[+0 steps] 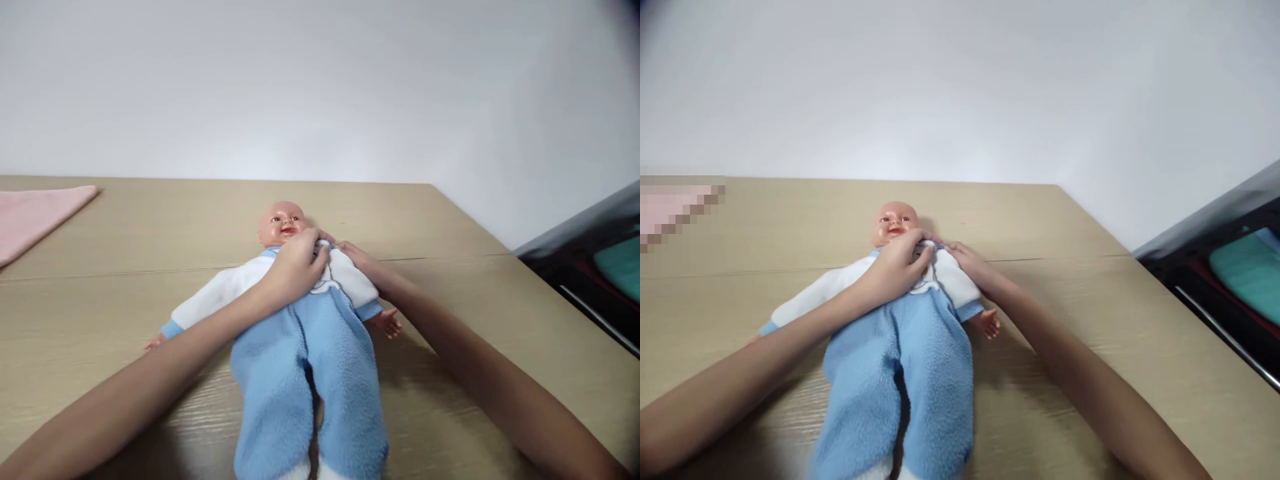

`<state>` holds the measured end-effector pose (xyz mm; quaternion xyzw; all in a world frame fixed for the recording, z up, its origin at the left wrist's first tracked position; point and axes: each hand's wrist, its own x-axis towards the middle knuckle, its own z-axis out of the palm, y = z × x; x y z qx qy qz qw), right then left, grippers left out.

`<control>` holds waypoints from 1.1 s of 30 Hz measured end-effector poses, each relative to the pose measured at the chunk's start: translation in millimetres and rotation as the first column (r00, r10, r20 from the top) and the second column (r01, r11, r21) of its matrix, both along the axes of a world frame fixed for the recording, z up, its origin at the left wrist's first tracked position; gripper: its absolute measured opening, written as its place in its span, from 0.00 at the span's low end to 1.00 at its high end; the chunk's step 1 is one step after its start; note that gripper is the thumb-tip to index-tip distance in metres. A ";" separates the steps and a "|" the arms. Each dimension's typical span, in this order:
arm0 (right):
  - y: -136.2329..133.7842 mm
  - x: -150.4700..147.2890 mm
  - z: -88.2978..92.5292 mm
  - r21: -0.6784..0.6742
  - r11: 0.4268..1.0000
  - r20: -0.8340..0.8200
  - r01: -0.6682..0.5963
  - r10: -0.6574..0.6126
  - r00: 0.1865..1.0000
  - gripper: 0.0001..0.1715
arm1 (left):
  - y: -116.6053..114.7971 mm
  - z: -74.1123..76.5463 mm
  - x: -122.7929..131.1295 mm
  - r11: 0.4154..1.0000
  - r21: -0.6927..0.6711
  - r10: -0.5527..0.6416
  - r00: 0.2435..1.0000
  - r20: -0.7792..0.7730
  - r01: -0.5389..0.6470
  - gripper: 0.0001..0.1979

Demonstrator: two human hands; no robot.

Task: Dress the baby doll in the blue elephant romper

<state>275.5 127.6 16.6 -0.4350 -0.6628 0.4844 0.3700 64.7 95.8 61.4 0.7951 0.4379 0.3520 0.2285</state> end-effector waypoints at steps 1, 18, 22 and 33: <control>-6.9 5.3 7.5 -0.007 1.000 0.030 -0.007 0.007 1.000 0.19 | 0.1 -1.1 -0.6 1.000 0.025 0.013 1.000 -0.018 -0.013 0.10; -28.1 78.2 79.6 -0.084 0.923 0.709 -0.375 0.320 0.629 0.32 | -15.5 -2.0 -1.5 0.956 0.276 0.210 0.878 -0.429 -0.094 0.10; -27.6 79.8 74.0 -0.048 0.929 0.683 -0.366 0.297 0.667 0.41 | -16.1 -1.1 -1.8 0.963 0.253 0.193 0.885 -0.424 -0.089 0.09; -31.3 78.2 71.7 0.229 0.915 0.721 -0.332 0.070 0.690 0.37 | -19.2 5.5 -10.9 0.967 0.255 0.058 0.948 -0.312 0.025 0.12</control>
